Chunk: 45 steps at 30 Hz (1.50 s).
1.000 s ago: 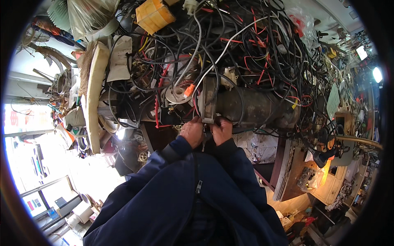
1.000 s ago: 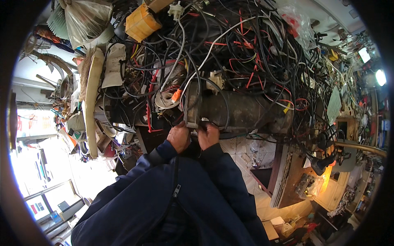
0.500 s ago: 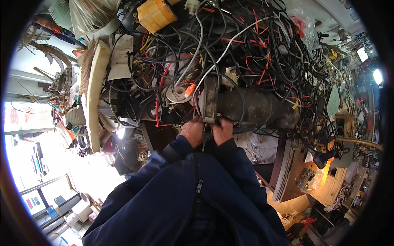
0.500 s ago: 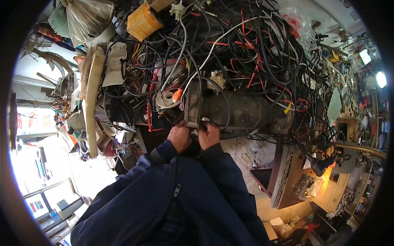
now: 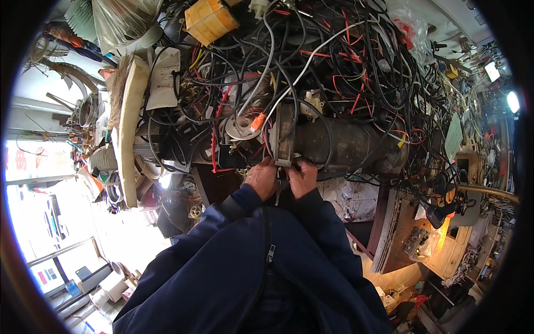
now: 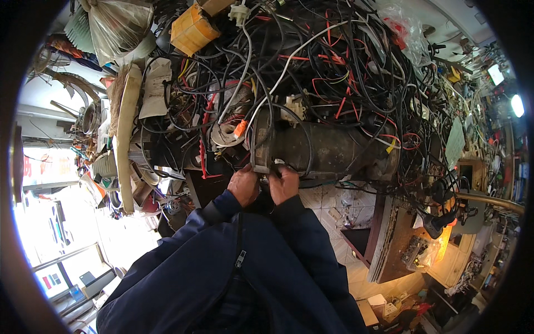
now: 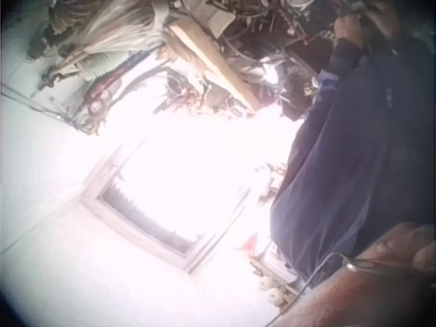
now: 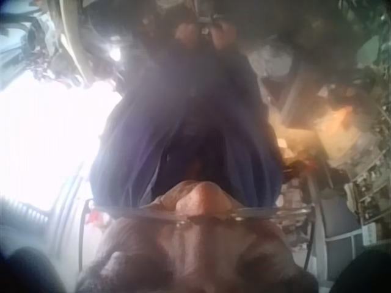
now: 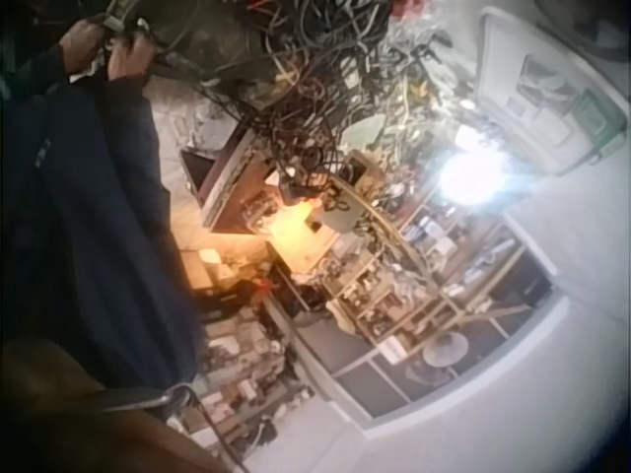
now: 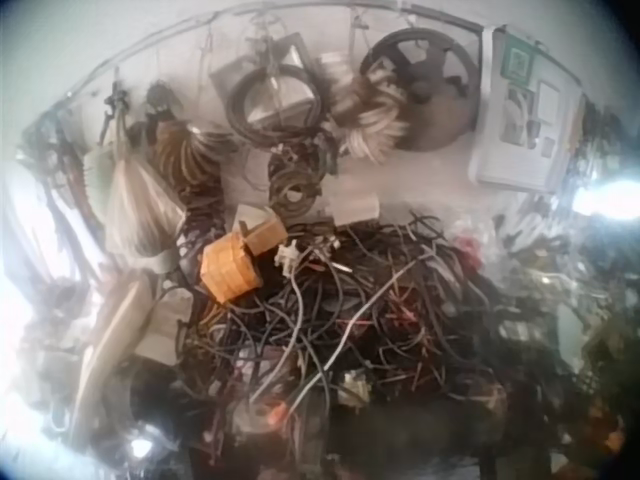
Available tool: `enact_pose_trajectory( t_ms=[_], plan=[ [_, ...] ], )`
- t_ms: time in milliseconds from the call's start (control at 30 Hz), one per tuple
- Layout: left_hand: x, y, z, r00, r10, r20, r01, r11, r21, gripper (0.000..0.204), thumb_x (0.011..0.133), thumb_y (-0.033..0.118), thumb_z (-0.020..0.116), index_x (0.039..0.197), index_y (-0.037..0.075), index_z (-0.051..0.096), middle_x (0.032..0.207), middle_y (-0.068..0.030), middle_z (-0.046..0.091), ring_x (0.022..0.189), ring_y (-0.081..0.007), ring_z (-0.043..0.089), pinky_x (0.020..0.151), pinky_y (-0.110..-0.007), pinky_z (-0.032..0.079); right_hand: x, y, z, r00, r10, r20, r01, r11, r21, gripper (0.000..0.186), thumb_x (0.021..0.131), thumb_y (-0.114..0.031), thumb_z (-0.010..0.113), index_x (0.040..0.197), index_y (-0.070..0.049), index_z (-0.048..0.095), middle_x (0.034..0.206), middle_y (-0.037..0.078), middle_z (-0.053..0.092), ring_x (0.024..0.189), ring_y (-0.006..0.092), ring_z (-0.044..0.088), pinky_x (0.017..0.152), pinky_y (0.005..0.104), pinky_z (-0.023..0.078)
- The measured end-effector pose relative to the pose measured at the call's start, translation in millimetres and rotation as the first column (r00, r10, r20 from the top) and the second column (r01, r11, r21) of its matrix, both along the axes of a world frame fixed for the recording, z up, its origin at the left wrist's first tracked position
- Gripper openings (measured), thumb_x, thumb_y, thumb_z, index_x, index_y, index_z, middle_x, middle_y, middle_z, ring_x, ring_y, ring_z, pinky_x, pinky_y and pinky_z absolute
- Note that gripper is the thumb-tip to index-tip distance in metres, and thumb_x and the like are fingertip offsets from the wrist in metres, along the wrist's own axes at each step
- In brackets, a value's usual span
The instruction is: The person uses a red handheld tool to work on small electronic components on a cluttered workbench, then moves to a pile of wires and connectors to connect or test parts. They repeatedly handle wires and a cylindrical device, making adjustments with both hands.
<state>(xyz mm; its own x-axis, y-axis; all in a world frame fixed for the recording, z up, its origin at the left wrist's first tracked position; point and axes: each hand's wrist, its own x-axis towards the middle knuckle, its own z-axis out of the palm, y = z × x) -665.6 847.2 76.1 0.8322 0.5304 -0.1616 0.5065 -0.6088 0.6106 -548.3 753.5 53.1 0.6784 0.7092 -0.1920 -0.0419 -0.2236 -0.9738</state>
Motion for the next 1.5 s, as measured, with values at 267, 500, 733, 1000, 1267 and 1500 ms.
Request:
enact_pose_trajectory(
  t_ms=[267, 500, 733, 1000, 1267, 1500],
  plan=[
    [-1.6, 1.6, 5.2, 1.000, -0.018, 0.005, 0.018, 1.000, 0.005, 0.025, 0.075, 0.004, 0.054, 0.098, -0.006, 0.058, 0.098, -0.0247, 0.058, 0.086, -0.0431, 0.061, 0.076, -0.048, 0.051, 1.5, -1.6, 5.0, 0.992, 0.050, 0.116, -0.045, 0.998, -0.048, 0.012, 0.080, -0.007, 0.061, 0.082, 0.005, 0.063, 0.067, 0.017, 0.061, 0.059, 0.0185, 0.058, 0.058, 0.0344, 0.045],
    [-1.0, -0.3, -1.5, 1.000, 0.000, -0.002, 0.000, 1.000, -0.004, 0.026, 0.075, 0.005, 0.055, 0.098, -0.006, 0.058, 0.098, -0.0240, 0.059, 0.087, -0.0421, 0.061, 0.076, -0.047, 0.051, 3.6, -0.7, 0.7, 0.991, 0.044, 0.128, -0.043, 0.999, -0.010, 0.014, 0.080, -0.008, 0.060, 0.084, 0.004, 0.065, 0.071, 0.020, 0.064, 0.063, 0.0224, 0.064, 0.060, 0.0351, 0.047],
    [0.9, 0.6, 5.1, 1.000, 0.014, -0.017, -0.014, 1.000, 0.015, 0.025, 0.074, 0.005, 0.056, 0.097, -0.006, 0.058, 0.098, -0.0230, 0.059, 0.087, -0.0417, 0.061, 0.076, -0.047, 0.051, 4.1, -1.3, 9.1, 0.988, 0.088, 0.128, -0.077, 0.993, -0.089, 0.015, 0.080, -0.007, 0.061, 0.085, 0.006, 0.065, 0.071, 0.019, 0.064, 0.061, 0.0198, 0.061, 0.060, 0.0337, 0.046],
    [-3.2, -1.3, -13.5, 0.999, -0.002, 0.038, 0.001, 1.000, 0.026, 0.024, 0.074, 0.004, 0.056, 0.096, -0.006, 0.058, 0.098, -0.0230, 0.058, 0.087, -0.0423, 0.061, 0.075, -0.047, 0.051, 2.5, -1.5, 12.0, 0.998, 0.050, 0.037, -0.049, 0.999, -0.022, 0.015, 0.080, -0.008, 0.061, 0.085, 0.006, 0.064, 0.069, 0.017, 0.063, 0.063, 0.0175, 0.061, 0.060, 0.0340, 0.046],
    [0.3, 2.0, -0.8, 0.998, 0.008, 0.060, -0.009, 1.000, 0.025, 0.022, 0.074, 0.003, 0.056, 0.095, -0.005, 0.057, 0.098, -0.0225, 0.058, 0.086, -0.0419, 0.061, 0.075, -0.047, 0.051, 4.1, 1.2, 7.9, 0.984, 0.072, 0.162, -0.055, 0.993, -0.108, 0.016, 0.077, -0.010, 0.062, 0.083, 0.005, 0.064, 0.070, 0.020, 0.062, 0.064, 0.0257, 0.063, 0.061, 0.0360, 0.046],
    [-1.6, 0.7, 0.7, 0.999, -0.007, 0.045, 0.007, 1.000, 0.020, 0.022, 0.073, 0.004, 0.057, 0.093, -0.004, 0.059, 0.096, -0.0241, 0.059, 0.086, -0.0424, 0.060, 0.075, -0.048, 0.051, 4.1, -1.7, 4.1, 0.991, 0.059, 0.120, -0.053, 0.997, -0.056, 0.015, 0.077, -0.009, 0.062, 0.082, 0.005, 0.063, 0.066, 0.021, 0.059, 0.059, 0.0262, 0.061, 0.057, 0.0374, 0.045]
  ],
)
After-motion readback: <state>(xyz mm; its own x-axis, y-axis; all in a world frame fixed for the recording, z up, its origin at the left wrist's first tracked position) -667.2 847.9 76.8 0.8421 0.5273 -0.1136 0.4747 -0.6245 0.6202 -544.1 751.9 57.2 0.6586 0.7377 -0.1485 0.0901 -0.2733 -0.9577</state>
